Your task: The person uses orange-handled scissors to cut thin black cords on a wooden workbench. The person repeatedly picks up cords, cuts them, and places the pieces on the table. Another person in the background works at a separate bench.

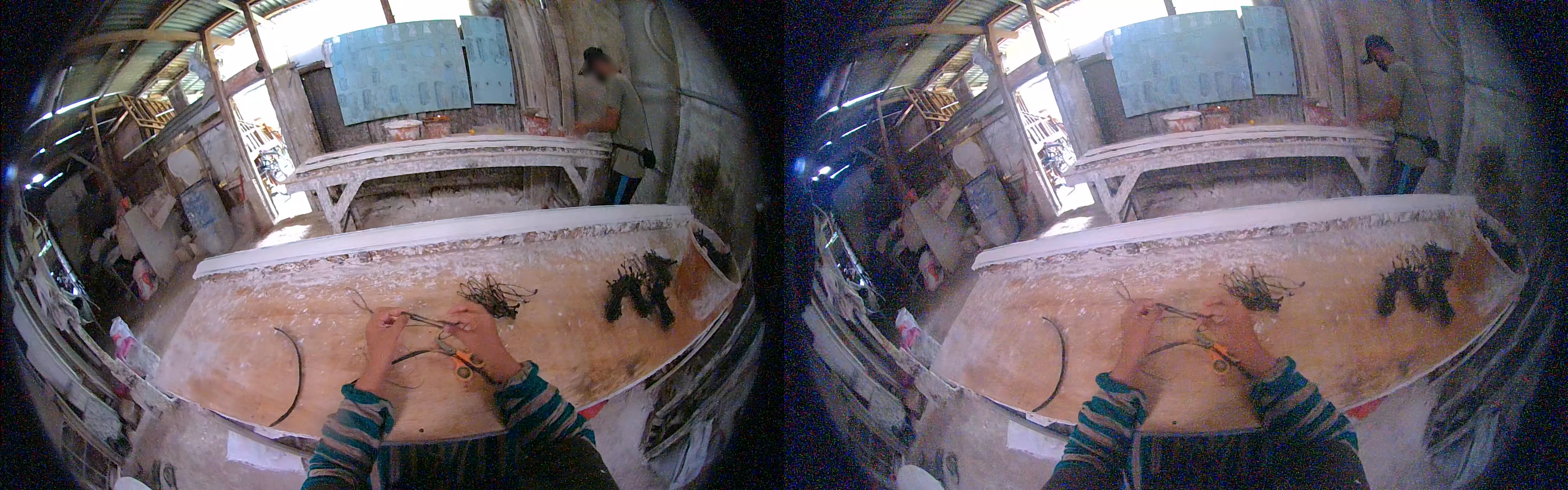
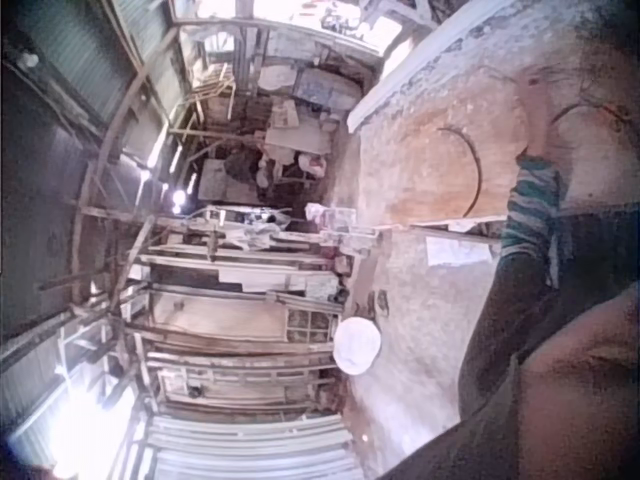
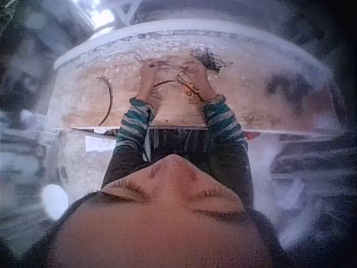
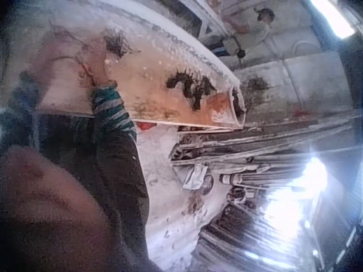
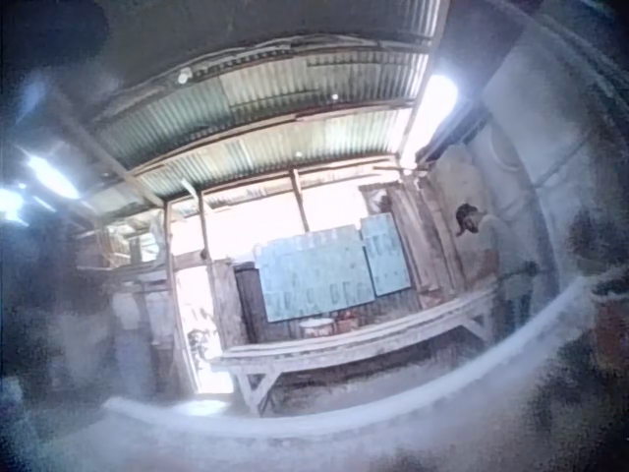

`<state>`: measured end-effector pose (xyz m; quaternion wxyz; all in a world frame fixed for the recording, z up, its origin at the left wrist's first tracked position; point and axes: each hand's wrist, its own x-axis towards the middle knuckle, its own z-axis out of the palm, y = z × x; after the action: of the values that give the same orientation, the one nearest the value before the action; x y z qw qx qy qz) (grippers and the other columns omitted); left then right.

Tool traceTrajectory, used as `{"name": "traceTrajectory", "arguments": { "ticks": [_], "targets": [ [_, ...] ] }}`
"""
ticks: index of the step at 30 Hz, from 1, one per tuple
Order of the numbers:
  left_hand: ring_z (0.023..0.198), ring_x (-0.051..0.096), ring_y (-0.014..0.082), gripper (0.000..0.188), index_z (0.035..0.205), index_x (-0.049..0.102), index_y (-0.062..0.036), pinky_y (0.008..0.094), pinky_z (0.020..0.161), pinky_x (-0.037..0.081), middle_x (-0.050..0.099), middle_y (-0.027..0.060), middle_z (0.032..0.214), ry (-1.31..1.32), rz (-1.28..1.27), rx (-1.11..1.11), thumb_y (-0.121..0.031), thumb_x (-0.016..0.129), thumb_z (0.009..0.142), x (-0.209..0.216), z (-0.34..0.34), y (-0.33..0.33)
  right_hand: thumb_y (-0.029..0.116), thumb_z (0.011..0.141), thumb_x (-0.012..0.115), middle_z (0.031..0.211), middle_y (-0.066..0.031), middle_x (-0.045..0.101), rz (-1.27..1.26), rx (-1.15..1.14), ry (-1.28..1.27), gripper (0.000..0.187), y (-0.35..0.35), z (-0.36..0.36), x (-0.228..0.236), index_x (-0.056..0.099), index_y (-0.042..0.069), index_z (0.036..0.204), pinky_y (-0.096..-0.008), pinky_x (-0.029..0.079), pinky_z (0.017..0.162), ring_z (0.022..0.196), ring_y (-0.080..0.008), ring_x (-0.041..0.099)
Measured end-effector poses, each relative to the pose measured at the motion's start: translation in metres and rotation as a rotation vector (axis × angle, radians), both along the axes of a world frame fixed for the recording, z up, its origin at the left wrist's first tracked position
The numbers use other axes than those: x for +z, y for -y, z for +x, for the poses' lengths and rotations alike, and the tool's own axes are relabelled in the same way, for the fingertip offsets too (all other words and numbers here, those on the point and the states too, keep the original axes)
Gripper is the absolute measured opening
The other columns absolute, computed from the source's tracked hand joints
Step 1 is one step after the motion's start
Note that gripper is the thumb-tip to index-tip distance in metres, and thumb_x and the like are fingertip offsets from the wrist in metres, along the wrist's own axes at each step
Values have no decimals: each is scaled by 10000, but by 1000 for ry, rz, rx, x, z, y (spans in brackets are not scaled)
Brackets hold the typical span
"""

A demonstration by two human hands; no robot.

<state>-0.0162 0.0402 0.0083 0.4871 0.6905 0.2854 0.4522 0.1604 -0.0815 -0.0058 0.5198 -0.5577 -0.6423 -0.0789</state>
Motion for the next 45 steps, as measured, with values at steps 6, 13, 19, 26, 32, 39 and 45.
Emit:
{"name": "traceTrajectory", "arguments": {
  "ticks": [6, 13, 19, 26, 32, 39, 45],
  "targets": [
    [708, 499, 72, 110, 880, 622, -43, 208, 610, 397, 565, 18, 794, 106, 4, 132, -82, 623, 777, 1, 1, -3, 186, 809, 640, 1055, -83, 559, -379, 469, -288, 211, 3, -29, 4, 663, 30, 950, -306, 433, 830, 962, -187, 536],
    [672, 499, 70, 52, 836, 617, -37, 205, 602, 389, 589, 3, 771, 86, -100, 60, -74, 606, 802, 3, -2, 1, 206, 855, 585, 1135, -91, 515, -360, 694, -382, 217, 16, -44, 28, 655, 15, 931, -305, 406, 873, 1019, -186, 504],
    [653, 496, 67, 57, 851, 622, -32, 203, 594, 385, 616, -4, 775, 21, -159, -105, -66, 585, 824, 2, 1, 6, 154, 798, 654, 916, -33, 594, -313, 532, -262, 161, 13, -32, 19, 644, 5, 859, -270, 422, 770, 854, -133, 540],
    [679, 493, 59, 90, 868, 619, -15, 212, 612, 396, 590, -26, 766, -86, -144, -353, -93, 597, 830, 0, 4, 15, 35, 757, 660, 736, 14, 588, -382, 269, -587, 85, 13, -26, 21, 625, 39, 834, -206, 417, 601, 658, -56, 511],
    [711, 506, 59, 100, 872, 613, -27, 218, 654, 417, 572, -40, 762, -251, -135, -905, -120, 605, 838, 14, -1, 35, 28, 815, 570, 721, 32, 515, -107, 6, -800, 131, 2, 1, 3, 597, 44, 942, -197, 380, 567, 620, -51, 447],
    [671, 481, 43, 81, 841, 595, -45, 203, 599, 400, 554, -46, 734, -181, -238, -586, -122, 614, 823, -6, 4, 20, 17, 808, 568, 815, -6, 516, -86, -111, -625, 169, -8, 2, -7, 623, 32, 967, -215, 389, 646, 742, -89, 476],
    [616, 467, 61, 84, 832, 597, -55, 193, 556, 381, 552, -23, 709, 67, -223, -144, -128, 626, 802, -5, 2, 0, 62, 787, 635, 939, -38, 549, -243, 67, -358, 116, 4, -5, 6, 651, 26, 897, -262, 423, 707, 837, -140, 518]
  ]
}}
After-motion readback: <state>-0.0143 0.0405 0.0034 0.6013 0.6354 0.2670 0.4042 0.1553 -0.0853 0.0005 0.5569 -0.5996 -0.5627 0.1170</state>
